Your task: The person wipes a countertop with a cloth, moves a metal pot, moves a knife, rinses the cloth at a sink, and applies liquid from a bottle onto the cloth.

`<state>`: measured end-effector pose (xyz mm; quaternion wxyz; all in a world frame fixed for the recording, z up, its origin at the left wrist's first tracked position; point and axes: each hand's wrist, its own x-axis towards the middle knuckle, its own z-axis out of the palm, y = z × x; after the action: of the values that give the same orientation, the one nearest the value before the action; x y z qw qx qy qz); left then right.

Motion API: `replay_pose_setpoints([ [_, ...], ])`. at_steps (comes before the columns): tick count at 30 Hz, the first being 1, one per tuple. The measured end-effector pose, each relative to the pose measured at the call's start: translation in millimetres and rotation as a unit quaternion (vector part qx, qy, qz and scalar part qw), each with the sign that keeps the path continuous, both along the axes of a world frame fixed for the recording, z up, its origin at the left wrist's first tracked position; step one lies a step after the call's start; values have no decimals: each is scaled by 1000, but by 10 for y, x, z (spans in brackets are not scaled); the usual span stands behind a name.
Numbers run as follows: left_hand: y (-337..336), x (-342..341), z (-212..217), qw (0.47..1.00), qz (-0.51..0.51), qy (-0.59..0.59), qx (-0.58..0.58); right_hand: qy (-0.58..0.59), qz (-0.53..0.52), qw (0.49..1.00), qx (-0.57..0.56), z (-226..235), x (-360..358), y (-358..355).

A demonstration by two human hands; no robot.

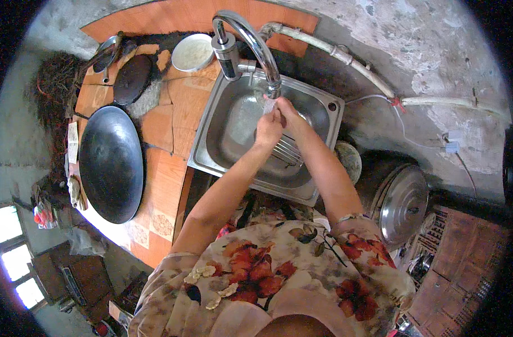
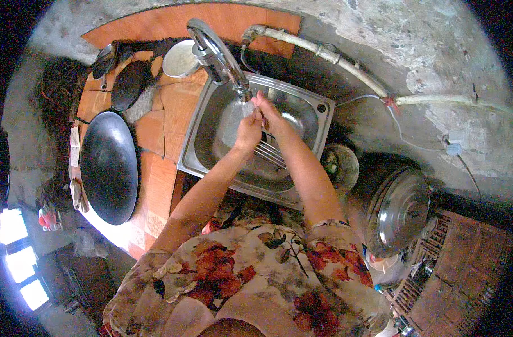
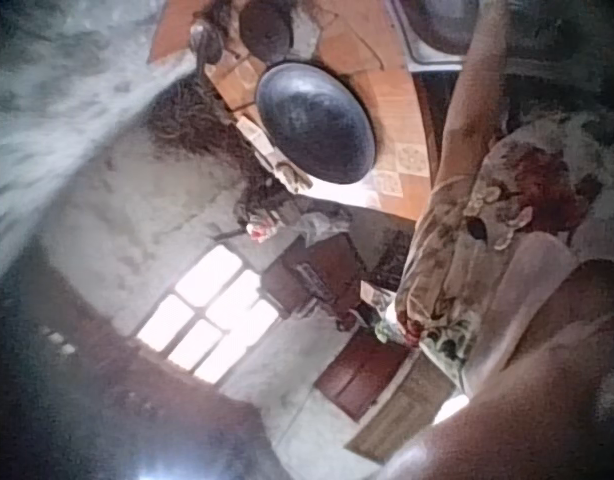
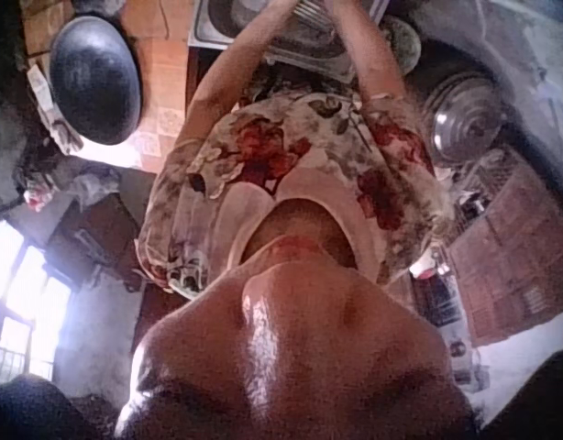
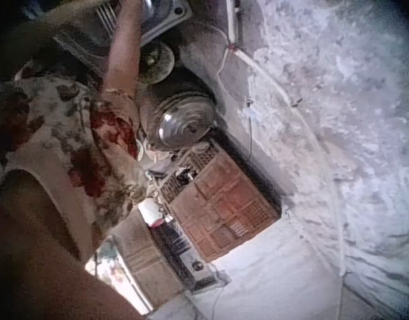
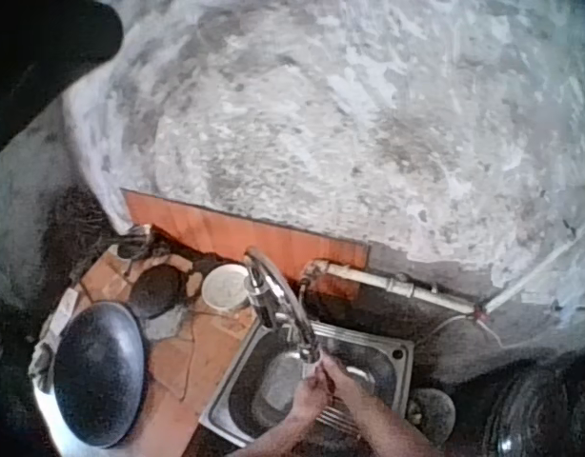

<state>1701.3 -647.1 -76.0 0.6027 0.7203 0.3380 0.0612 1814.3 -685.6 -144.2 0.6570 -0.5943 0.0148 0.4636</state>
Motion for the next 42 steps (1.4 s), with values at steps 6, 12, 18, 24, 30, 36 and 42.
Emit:
replay_pose_setpoints([
  [6,660,51,-27,984,-118,-136,8,-145,70,981,107,503,32,-187],
  [12,814,-51,428,977,-191,-67,71,-350,255,899,71,525,306,-102],
  [18,986,-219,498,986,-70,-150,-14,-436,281,855,-10,369,187,-79],
  [24,1008,-298,623,970,68,-203,-119,-511,304,797,-107,-316,305,-127],
  [30,1281,-484,412,908,140,-209,-334,-131,34,986,99,-99,156,-454],
  [36,915,-159,-405,866,140,-172,-448,-138,-33,990,12,318,-270,7],
  [42,173,139,-84,831,165,-247,-471,-353,-85,932,-17,146,-443,185],
])
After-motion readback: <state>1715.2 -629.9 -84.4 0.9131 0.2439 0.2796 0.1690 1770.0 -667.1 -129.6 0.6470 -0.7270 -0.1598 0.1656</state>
